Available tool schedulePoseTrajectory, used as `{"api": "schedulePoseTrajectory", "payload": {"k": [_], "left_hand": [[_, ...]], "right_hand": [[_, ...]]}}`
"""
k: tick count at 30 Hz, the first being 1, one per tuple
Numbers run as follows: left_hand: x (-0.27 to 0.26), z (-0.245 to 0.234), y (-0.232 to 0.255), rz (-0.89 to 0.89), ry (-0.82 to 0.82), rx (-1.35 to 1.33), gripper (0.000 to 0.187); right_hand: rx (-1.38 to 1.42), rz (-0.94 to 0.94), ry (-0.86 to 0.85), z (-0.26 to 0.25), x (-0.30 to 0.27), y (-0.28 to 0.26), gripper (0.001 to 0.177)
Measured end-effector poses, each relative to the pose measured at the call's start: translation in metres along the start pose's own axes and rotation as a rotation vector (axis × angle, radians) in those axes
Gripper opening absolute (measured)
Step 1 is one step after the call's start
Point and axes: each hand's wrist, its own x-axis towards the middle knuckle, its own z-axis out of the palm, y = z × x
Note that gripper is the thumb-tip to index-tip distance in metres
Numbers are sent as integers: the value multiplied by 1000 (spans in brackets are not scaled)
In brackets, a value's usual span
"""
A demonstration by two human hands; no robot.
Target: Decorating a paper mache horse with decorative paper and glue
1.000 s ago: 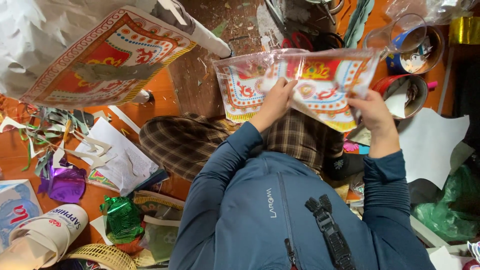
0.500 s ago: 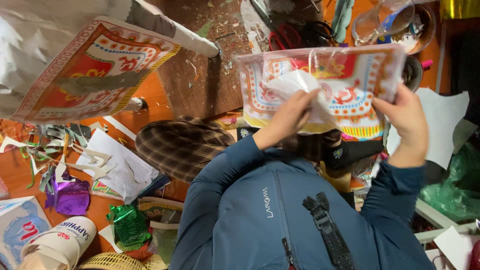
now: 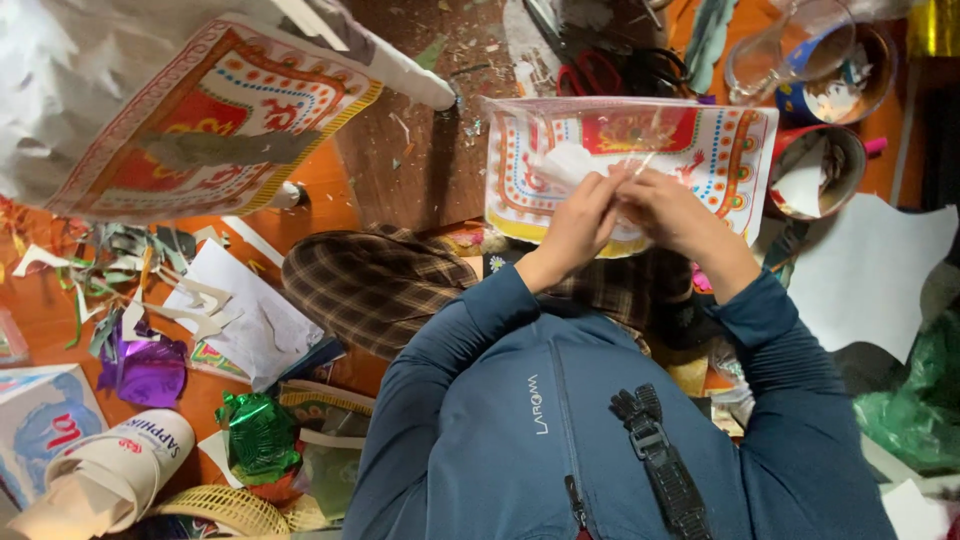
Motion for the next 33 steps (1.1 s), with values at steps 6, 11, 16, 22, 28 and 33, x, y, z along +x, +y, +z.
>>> {"api": "schedulePoseTrajectory", "payload": {"k": [6,11,16,22,28,33], "left_hand": [[-10,16,-3,158,-30,29,62],[-8,19,-2,200,-2,110,51],[-1,-6,7,224,63,126,43],[-17,1,19,231,65,83,46],[-17,-6,20,206,79,69,43],[-13,-3,2,210,124,80,45]], "right_hand": [[-1580,-1242,-216,8,59,18,38],[-1730,-1288,-184,31,72,29,46],[-1887,-1336,-119,44,93,40,55],[-2068,-1361,-51,24,116,85,66],[-2140,-972,-107,77,123,78,58],[-1928,-1070,83,-30,262,157,60]]}}
